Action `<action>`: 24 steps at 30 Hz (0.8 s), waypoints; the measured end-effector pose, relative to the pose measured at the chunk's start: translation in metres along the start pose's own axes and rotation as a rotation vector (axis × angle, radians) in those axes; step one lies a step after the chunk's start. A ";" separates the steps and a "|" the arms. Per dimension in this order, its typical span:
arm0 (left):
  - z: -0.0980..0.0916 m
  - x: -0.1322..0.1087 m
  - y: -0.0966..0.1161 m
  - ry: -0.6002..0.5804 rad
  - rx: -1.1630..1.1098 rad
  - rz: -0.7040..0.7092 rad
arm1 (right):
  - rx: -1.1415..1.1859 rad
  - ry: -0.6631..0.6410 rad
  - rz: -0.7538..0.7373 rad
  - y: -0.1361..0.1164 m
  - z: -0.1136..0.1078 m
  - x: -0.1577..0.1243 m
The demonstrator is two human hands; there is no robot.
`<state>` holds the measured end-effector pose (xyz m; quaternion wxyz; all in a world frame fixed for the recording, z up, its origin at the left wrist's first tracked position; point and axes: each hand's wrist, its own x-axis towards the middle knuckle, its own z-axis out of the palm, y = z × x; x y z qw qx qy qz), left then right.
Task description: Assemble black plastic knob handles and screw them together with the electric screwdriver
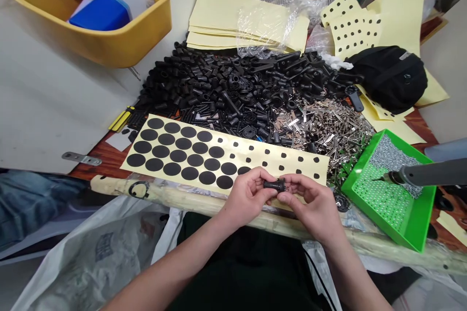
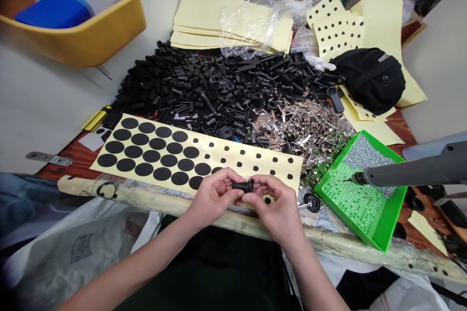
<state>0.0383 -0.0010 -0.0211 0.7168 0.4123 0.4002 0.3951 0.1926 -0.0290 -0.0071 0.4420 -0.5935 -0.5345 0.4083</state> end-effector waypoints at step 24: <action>-0.004 -0.002 0.004 -0.051 -0.040 -0.047 | -0.250 -0.035 -0.283 0.001 -0.004 -0.002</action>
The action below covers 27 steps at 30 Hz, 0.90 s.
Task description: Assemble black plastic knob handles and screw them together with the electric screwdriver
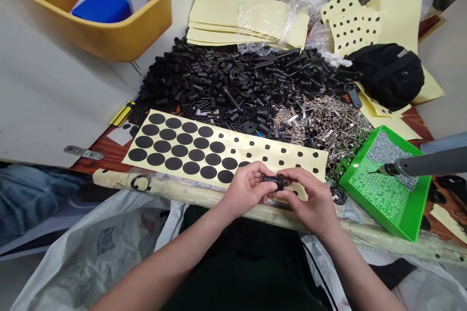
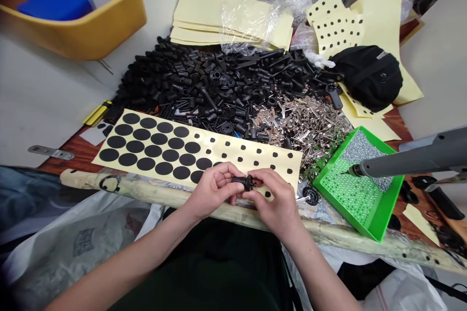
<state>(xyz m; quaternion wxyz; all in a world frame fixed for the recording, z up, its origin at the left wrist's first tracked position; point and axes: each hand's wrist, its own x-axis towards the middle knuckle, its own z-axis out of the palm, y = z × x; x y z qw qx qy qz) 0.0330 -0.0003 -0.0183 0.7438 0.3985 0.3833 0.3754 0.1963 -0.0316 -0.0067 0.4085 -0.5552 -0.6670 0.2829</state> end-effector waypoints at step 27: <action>0.000 0.002 0.003 -0.099 -0.128 -0.019 | 0.015 0.155 0.141 -0.017 -0.004 -0.002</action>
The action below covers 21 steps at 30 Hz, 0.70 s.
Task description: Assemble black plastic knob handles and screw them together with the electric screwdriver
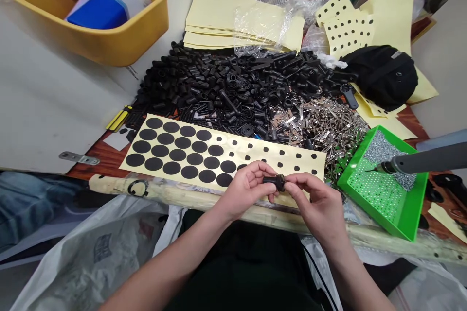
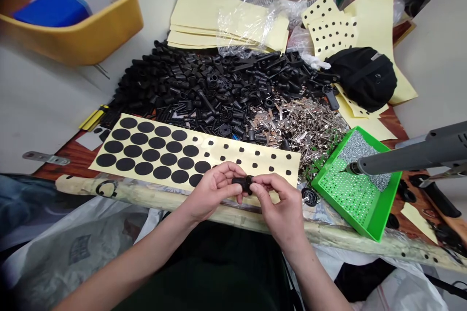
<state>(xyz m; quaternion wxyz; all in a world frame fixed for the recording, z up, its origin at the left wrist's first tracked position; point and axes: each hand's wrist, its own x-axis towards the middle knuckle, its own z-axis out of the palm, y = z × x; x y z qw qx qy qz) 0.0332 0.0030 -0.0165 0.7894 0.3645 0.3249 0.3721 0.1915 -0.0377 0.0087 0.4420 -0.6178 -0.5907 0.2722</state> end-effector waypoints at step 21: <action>0.006 -0.001 0.001 0.060 0.092 -0.067 | -0.064 0.068 -0.136 0.002 0.012 -0.006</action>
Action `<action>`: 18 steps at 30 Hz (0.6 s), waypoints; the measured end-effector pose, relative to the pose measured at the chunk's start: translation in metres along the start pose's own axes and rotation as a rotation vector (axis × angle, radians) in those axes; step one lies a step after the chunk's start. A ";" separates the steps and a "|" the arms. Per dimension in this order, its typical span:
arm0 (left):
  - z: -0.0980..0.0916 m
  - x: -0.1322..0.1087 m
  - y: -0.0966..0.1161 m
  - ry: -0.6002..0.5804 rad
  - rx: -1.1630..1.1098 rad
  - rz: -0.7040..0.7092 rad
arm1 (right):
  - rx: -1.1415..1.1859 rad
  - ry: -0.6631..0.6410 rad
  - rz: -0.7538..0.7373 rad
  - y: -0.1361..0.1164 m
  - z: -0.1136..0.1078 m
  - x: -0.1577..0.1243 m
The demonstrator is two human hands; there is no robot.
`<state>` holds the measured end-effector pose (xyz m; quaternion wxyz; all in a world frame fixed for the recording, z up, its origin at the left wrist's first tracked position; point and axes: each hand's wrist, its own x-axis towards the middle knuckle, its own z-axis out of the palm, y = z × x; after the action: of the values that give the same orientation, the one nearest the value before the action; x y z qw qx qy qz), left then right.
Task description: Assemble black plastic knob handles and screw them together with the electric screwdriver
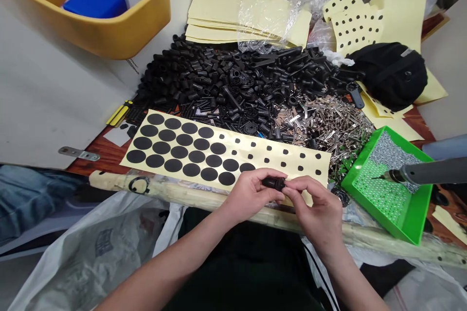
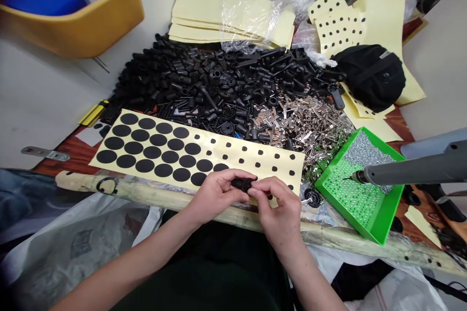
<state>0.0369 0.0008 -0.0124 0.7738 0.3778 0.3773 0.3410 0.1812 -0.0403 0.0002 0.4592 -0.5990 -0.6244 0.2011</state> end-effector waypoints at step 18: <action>-0.006 0.005 -0.001 -0.045 -0.105 0.024 | 0.147 -0.203 0.130 0.018 -0.012 0.008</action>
<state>0.0346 0.0064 -0.0180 0.7967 0.3486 0.3369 0.3610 0.2026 -0.0329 -0.0053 0.4224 -0.5795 -0.6112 0.3350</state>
